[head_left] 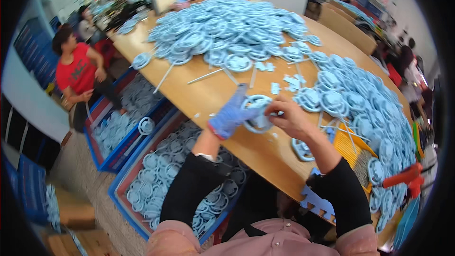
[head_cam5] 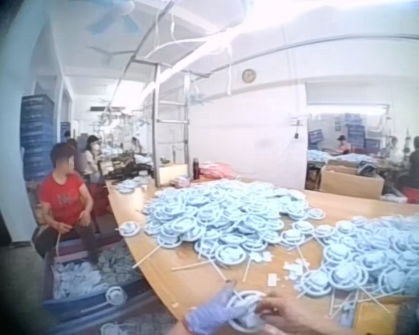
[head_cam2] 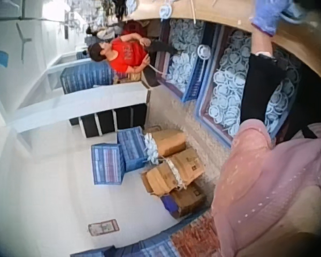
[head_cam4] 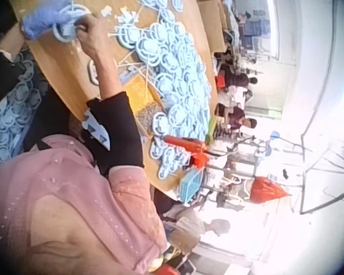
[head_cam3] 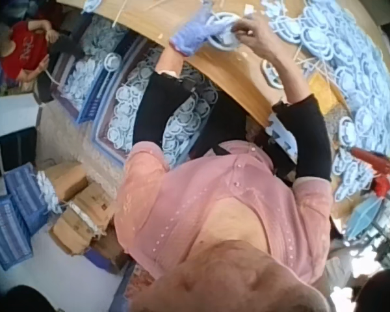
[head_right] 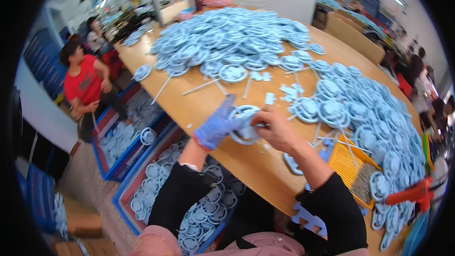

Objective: The recorder uses a power tool to drive screws into circular light-blue plastic components.

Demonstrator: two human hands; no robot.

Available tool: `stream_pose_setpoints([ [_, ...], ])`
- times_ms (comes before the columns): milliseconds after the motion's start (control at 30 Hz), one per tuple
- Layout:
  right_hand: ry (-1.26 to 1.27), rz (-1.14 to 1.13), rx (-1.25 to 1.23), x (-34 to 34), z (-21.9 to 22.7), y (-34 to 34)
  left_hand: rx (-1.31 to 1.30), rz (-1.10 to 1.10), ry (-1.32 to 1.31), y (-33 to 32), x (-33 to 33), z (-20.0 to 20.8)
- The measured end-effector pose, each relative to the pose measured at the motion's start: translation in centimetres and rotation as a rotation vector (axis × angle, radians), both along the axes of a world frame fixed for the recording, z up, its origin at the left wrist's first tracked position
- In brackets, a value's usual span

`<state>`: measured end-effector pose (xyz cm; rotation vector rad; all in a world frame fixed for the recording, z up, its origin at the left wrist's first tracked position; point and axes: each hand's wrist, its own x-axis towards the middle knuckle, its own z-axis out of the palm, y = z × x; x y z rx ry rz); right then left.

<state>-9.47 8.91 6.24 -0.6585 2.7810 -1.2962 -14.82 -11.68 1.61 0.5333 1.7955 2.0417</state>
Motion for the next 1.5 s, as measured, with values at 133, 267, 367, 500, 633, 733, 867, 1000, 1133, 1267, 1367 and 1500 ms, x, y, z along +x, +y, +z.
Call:
stream_pose_setpoints([
  [133, 0.055, -0.065, -0.021, 1.3, -1.0, 0.7, -0.019, 0.012, 0.327, 1.3, 1.6, -2.2],
  [267, 0.061, -0.106, 0.097, 1.8, -0.7, -1.2, -0.088, -0.088, 0.224, 0.1, 3.2, -1.8],
  [367, 0.121, -0.193, 0.078, 1.9, -1.2, -2.6, -0.008, -0.097, 0.118, 0.1, 3.4, -2.8],
  [500, 0.284, -0.263, 0.118, 0.9, -5.2, -1.1, 0.186, -0.036, 0.007, 0.5, 2.9, -5.1],
  [633, -0.456, -0.339, -0.357, 0.8, -4.9, -1.6, 0.239, 0.079, -0.052, 1.1, 3.1, -6.1],
  [733, -0.188, -0.352, -0.38, -0.3, -5.8, -0.6, 0.338, 0.07, -0.131, 2.2, 5.2, -2.9],
  [867, -0.332, -0.339, -0.324, -0.3, -5.2, -3.2, -0.06, 0.307, 0.323, -0.4, 5.2, -6.1],
  [1000, -0.553, -0.187, -0.47, 0.9, -3.0, -3.6, 0.09, 0.16, 0.033, -2.8, 6.3, -1.6],
  [1133, -0.539, -0.137, -0.342, 0.8, -4.2, -4.4, 0.295, 0.136, 0.017, -3.0, 7.5, -2.5],
  [1267, -0.401, -0.14, -0.41, 3.0, -3.8, -6.0, -0.394, 0.435, 0.554, -3.6, 9.0, -2.8],
  [1367, -0.437, -0.067, -0.393, 3.9, -5.2, -8.3, -0.546, 0.312, 0.228, -7.2, 11.7, -1.7],
  [1500, -0.312, -0.266, -0.366, 2.0, -7.6, -5.0, -0.367, 0.718, 0.758, -13.5, 14.2, -10.3],
])
